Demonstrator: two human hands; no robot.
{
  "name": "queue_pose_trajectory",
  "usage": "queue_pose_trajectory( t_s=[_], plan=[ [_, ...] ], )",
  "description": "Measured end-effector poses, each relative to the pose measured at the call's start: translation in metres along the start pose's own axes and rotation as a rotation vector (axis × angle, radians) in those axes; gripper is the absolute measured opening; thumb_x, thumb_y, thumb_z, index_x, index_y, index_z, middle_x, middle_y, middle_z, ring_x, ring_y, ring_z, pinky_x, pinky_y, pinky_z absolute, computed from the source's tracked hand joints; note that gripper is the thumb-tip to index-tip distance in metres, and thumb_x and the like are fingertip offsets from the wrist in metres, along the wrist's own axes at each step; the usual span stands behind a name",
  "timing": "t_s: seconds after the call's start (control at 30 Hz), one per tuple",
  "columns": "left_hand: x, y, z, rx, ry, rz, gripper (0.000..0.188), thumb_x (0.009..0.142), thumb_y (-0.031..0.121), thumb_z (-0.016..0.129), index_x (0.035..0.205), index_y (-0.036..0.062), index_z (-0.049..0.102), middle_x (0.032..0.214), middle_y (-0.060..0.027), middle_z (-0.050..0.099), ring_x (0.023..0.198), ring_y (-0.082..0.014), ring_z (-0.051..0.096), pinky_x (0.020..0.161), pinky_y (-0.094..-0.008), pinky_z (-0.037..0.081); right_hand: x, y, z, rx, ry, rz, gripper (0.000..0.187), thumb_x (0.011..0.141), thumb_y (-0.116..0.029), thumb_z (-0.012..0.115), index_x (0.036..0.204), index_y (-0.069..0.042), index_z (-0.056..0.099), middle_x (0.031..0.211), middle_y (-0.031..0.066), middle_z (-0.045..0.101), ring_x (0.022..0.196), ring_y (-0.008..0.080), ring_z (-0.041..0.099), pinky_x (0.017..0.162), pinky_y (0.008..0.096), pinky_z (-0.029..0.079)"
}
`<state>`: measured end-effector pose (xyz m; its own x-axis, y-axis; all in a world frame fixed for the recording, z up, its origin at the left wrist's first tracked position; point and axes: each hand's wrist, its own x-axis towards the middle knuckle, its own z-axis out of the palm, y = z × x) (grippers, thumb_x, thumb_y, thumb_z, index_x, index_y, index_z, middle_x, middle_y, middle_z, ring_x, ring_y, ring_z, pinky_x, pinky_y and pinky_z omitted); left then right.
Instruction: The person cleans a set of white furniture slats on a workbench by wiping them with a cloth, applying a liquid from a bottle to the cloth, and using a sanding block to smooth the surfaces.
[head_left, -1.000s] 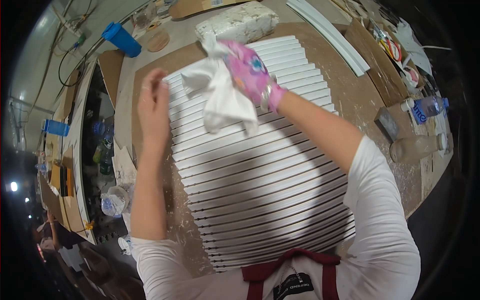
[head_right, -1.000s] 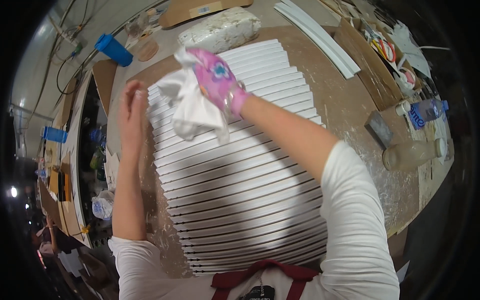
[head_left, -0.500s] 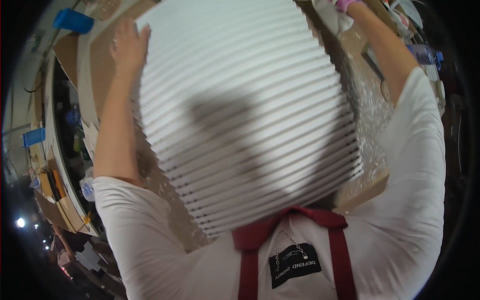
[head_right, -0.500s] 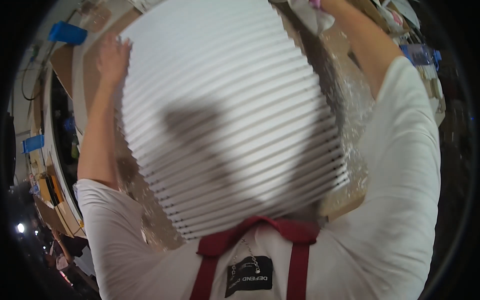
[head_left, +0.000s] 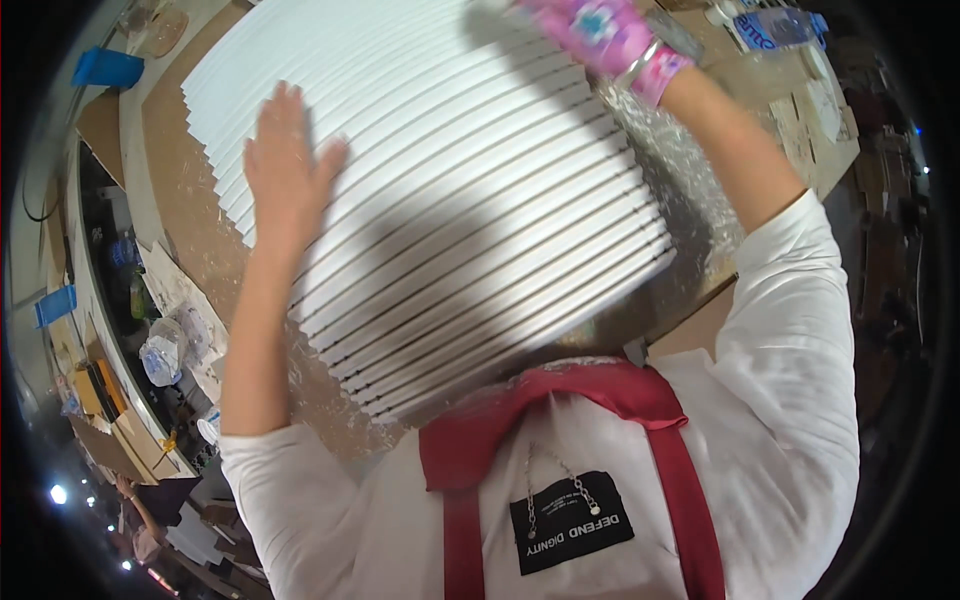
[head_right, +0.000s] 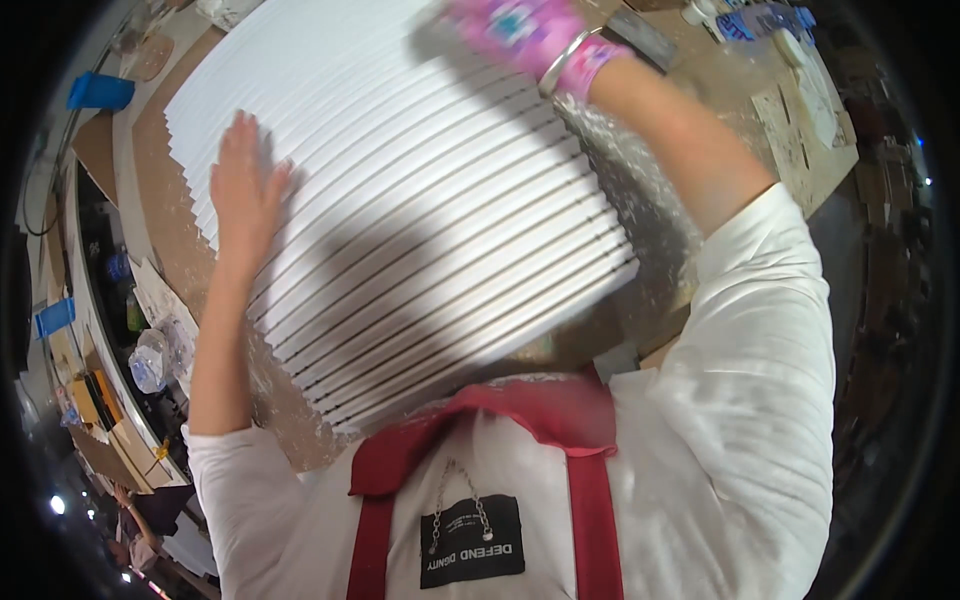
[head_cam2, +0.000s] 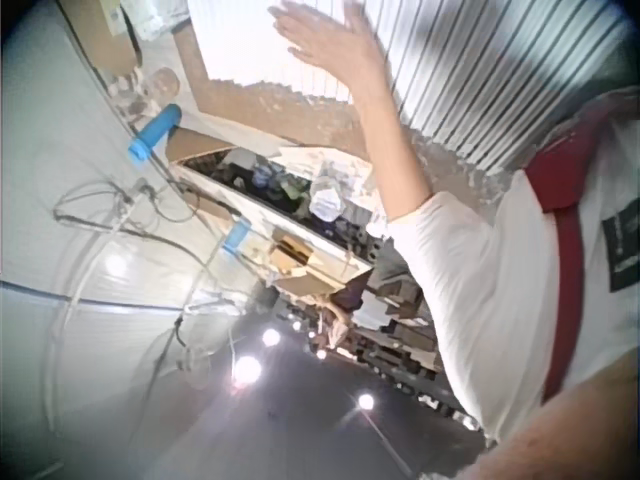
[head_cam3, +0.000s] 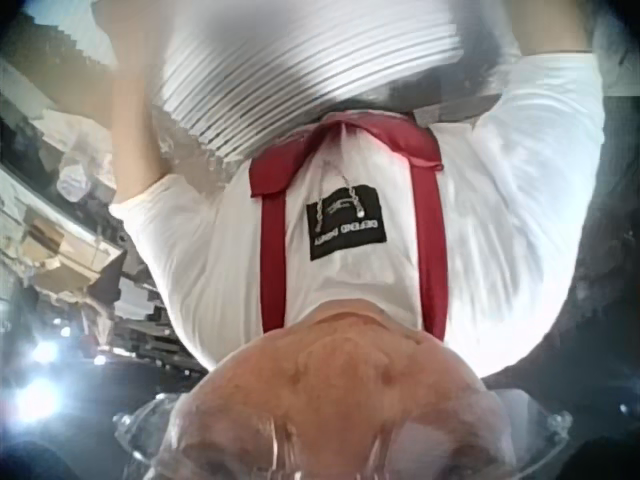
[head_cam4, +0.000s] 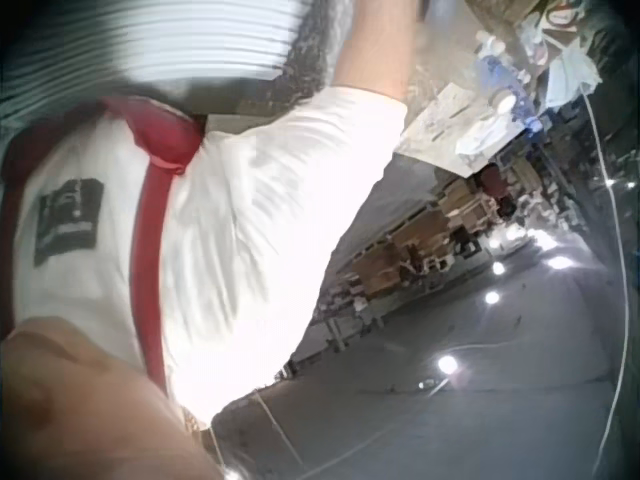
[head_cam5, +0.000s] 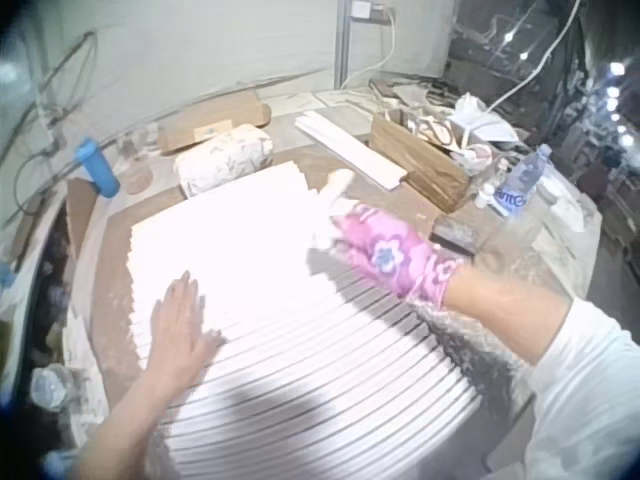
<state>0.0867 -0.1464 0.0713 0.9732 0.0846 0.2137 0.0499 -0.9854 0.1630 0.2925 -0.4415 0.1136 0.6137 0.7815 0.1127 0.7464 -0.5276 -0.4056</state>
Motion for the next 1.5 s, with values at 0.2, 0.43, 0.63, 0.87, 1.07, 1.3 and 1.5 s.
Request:
queue_pose_trajectory(
  t_s=[0.2, 0.43, 0.63, 0.87, 1.07, 1.3, 1.5],
  plan=[
    [-0.088, 0.075, -0.01, -0.046, -0.282, 0.129, 0.089, 0.075, 0.044, 0.072, 0.146, 0.0085, 0.03, 0.153, -0.0104, 0.028, 0.14, -0.0313, 0.028, 0.111, -0.0544, 0.023, -0.097, -0.011, 0.056, -0.525, 0.012, -0.221, 0.026, 0.091, -0.019, 0.052, 0.114, -0.014, 0.06, 0.095, 0.0082, 0.063, 0.086, 0.0208, 0.063, 0.071, 0.0321, 0.054],
    [-0.1, 0.066, -0.002, 0.022, -0.183, 0.151, 0.084, 0.084, 0.056, 0.057, 0.146, 0.0081, 0.029, 0.154, -0.0088, 0.025, 0.141, -0.0295, 0.024, 0.112, -0.0534, 0.019, -0.117, -0.105, 0.032, 0.062, 0.0, -0.047, 0.02, 0.097, -0.024, 0.045, 0.099, -0.01, 0.058, 0.094, 0.0075, 0.063, 0.083, 0.018, 0.061, 0.075, 0.0306, 0.051],
    [-0.144, 0.081, -0.027, 0.001, -0.07, 0.074, 0.087, 0.08, 0.05, 0.064, 0.147, 0.008, 0.027, 0.155, -0.0106, 0.024, 0.142, -0.0317, 0.022, 0.113, -0.0537, 0.016, -0.189, 0.028, 0.036, 0.198, 0.257, 0.057, 0.023, 0.093, -0.017, 0.051, 0.114, -0.009, 0.058, 0.104, 0.012, 0.065, 0.093, 0.0243, 0.063, 0.082, 0.0369, 0.051],
    [-0.25, 0.118, -0.044, 0.02, -0.278, 0.007, 0.097, 0.074, 0.056, 0.067, 0.147, 0.0066, 0.026, 0.155, -0.012, 0.022, 0.142, -0.0301, 0.024, 0.113, -0.0515, 0.02, -0.211, -0.124, 0.05, -0.16, -0.094, -0.107, 0.033, 0.085, -0.011, 0.055, 0.118, -0.009, 0.059, 0.097, 0.0156, 0.063, 0.088, 0.0324, 0.061, 0.078, 0.0433, 0.051],
    [-0.254, 0.118, -0.041, -0.003, -0.205, 0.027, 0.095, 0.072, 0.055, 0.07, 0.145, 0.0074, 0.03, 0.152, -0.0092, 0.027, 0.14, -0.0287, 0.027, 0.112, -0.0498, 0.024, -0.277, 0.048, 0.01, -0.335, 0.186, 0.273, 0.033, 0.087, -0.008, 0.05, 0.118, -0.003, 0.059, 0.113, 0.0206, 0.061, 0.099, 0.0365, 0.059, 0.089, 0.0404, 0.048],
    [-0.255, 0.119, -0.032, 0.009, -0.189, -0.009, 0.097, 0.07, 0.053, 0.072, 0.145, 0.008, 0.03, 0.154, -0.0087, 0.026, 0.14, -0.0287, 0.027, 0.112, -0.05, 0.023, -0.229, -0.158, 0.042, -0.2, -0.242, -0.298, 0.032, 0.085, -0.007, 0.05, 0.116, -0.005, 0.058, 0.103, 0.0157, 0.061, 0.091, 0.0348, 0.059, 0.083, 0.0419, 0.049],
    [-0.252, 0.122, -0.032, 0.003, -0.169, 0.035, 0.099, 0.07, 0.053, 0.073, 0.147, 0.0087, 0.027, 0.154, -0.0078, 0.025, 0.14, -0.0286, 0.028, 0.112, -0.051, 0.023, -0.292, 0.062, 0.014, -0.282, 0.11, 0.43, 0.03, 0.089, -0.022, 0.053, 0.112, -0.007, 0.061, 0.109, 0.0177, 0.062, 0.105, 0.0338, 0.056, 0.091, 0.0398, 0.045]
  ],
)
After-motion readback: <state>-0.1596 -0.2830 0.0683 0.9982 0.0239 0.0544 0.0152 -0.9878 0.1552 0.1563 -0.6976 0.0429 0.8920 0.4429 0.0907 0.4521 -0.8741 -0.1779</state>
